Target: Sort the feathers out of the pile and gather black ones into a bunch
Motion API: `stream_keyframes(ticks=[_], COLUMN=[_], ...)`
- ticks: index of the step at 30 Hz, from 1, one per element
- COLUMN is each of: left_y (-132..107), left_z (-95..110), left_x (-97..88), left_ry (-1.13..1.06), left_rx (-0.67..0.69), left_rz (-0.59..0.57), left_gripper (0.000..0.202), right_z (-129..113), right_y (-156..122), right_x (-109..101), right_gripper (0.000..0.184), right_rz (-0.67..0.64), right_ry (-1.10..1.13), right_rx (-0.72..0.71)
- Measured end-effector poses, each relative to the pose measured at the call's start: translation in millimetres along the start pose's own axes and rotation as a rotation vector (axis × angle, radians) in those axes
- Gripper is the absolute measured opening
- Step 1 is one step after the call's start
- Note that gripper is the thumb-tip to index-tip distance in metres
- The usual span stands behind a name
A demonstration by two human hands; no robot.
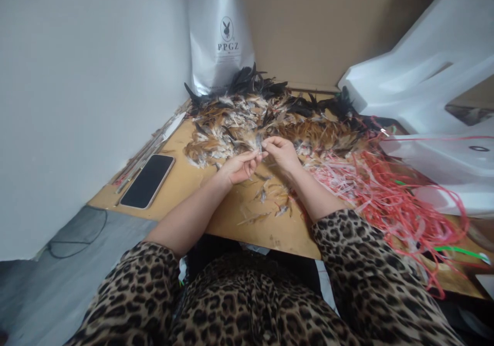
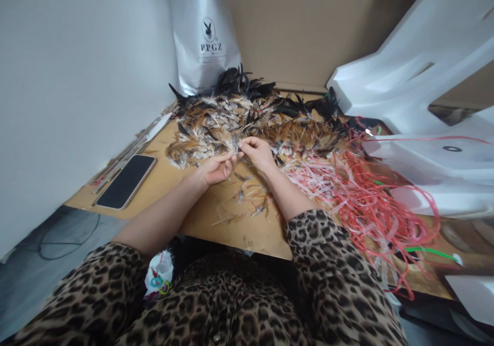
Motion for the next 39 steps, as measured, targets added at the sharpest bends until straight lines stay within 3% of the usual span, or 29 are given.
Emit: stream_keyframes(ticks=[4, 9, 14, 19, 26, 32, 37, 39], left_y=[5.9, 13.3, 13.8, 13.0, 14.3, 12.6, 12.4, 12.7], left_z=[1.2, 4.1, 3.3, 1.9, 2.1, 0.6, 3.9, 7.4], left_x=[-3.8, -10.3, -8.7, -7.7, -13.7, -12.3, -13.5, -15.1], left_ry=[0.061, 0.242, 0.385, 0.408, 0.347, 0.422, 0.456, 0.431], left_rx=[0.101, 0.352, 0.515, 0.507, 0.343, 0.292, 0.364, 0.426], left_rz=[0.062, 0.088, 0.141, 0.137, 0.064, 0.080, 0.118, 0.142], left_gripper=[0.009, 0.005, 0.016, 0.020, 0.012, 0.011, 0.014, 0.013], right_z=[0.0, -4.7, -3.3, -0.1, -7.3, -6.1, -1.1, -2.3], right_y=[-0.3, -1.3, -2.1, -1.4, -2.0, -0.9, 2.5, 3.4], right_x=[-0.8, -1.6, 1.2, 2.1, 0.2, -0.2, -4.6, -8.7], right_gripper=[0.032, 0.037, 0.039, 0.040, 0.040, 0.038, 0.035, 0.034], right_rz=[-0.014, -0.022, -0.018, -0.024, -0.044, -0.056, -0.080, -0.097], right_ry=[0.008, 0.053, 0.064, 0.058, -0.017, -0.165, -0.213, -0.360], right_rx=[0.049, 0.190, 0.222, 0.204, 0.162, 0.063, 0.069, 0.026])
Point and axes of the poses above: each hand's wrist, its own y-axis towards the middle knuckle, its own x-axis out of the palm, z = x × y, the point moved 2 cm from there along y, towards the middle knuckle, and after that the axes turned 4 degrees about -x, right-handed, at the moved point
